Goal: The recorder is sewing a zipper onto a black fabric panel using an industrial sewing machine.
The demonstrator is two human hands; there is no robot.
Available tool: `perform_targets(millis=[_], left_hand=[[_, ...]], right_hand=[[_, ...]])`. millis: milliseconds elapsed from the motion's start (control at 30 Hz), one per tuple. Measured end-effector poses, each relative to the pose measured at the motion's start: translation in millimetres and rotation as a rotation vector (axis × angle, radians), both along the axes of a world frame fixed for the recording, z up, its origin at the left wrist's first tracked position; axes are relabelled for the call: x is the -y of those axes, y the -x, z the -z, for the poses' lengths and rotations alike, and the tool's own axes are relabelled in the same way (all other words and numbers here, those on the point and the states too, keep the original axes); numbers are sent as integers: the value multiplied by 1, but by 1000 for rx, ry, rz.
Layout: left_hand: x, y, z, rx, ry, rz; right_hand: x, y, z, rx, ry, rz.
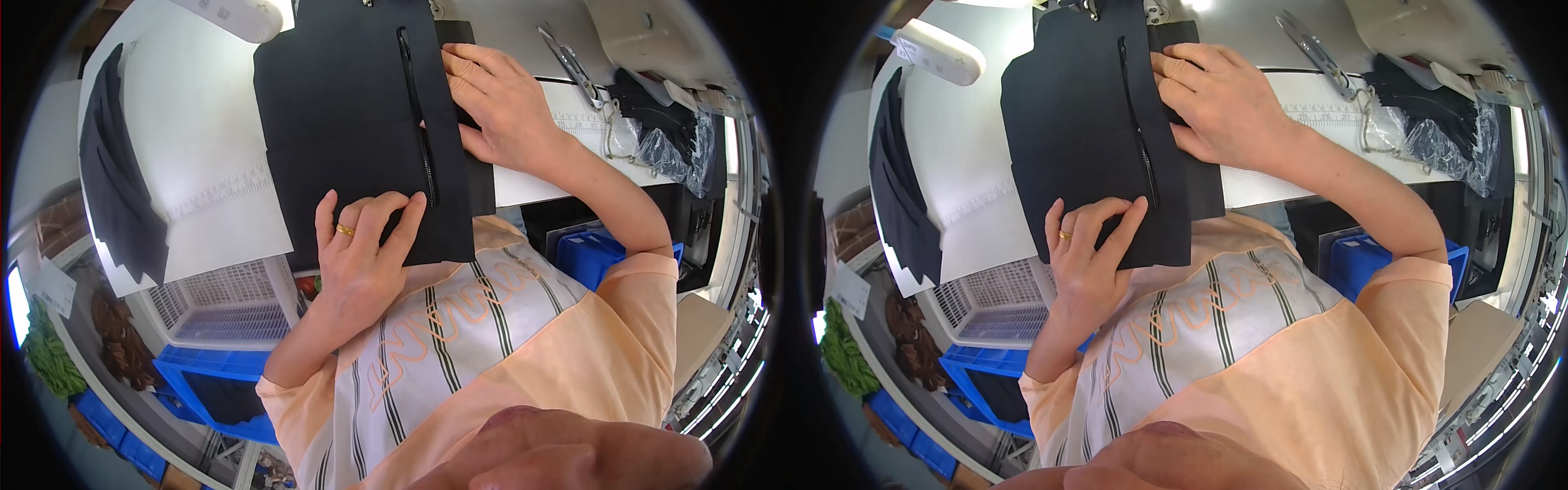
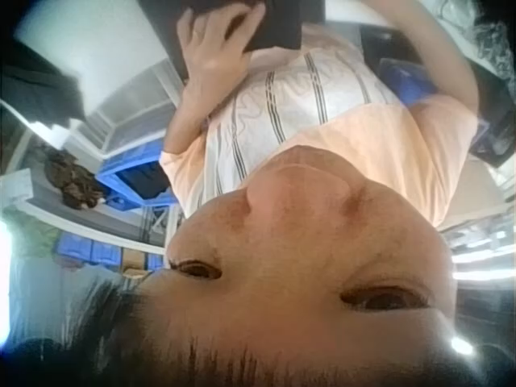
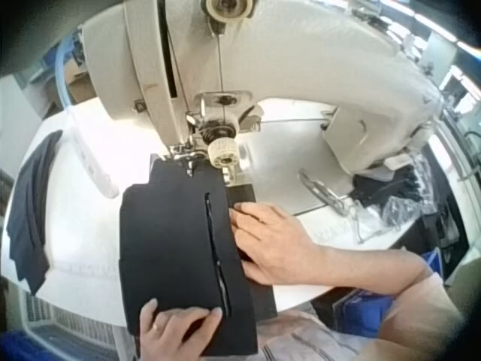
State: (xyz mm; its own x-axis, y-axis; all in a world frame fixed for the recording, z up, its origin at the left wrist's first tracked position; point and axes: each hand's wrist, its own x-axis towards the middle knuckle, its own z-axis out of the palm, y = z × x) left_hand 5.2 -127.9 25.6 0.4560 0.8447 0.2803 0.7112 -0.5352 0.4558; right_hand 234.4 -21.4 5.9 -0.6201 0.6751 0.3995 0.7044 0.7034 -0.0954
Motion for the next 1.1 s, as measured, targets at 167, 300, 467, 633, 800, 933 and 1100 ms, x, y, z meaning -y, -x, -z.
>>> perform_targets(millis=[167, 300, 467, 633, 800, 933, 1100], left_hand=[[-1, -2, 2, -7, -28, -6], [-1, 1, 10, 1, -109, 20], [-1, 1, 12, 49, -104, 25], [3, 1, 8, 89, -79, 26], [5, 5, 8, 59, -54, 36], [5, 5, 9, 56, -54, 44], [5, 5, 8, 53, -46, 46]], right_hand=[[-2, -1, 3, -26, 11, -12], [-1, 2, -11, -21, 53, -23], [-1, 0, -9, 44, 66, -30], [1, 2, -9, 32, 30, -32], [-4, -1, -8, 21, 38, -46], [-5, -1, -6, 21, 30, -46], [-5, 0, -7, 15, 33, -48]])
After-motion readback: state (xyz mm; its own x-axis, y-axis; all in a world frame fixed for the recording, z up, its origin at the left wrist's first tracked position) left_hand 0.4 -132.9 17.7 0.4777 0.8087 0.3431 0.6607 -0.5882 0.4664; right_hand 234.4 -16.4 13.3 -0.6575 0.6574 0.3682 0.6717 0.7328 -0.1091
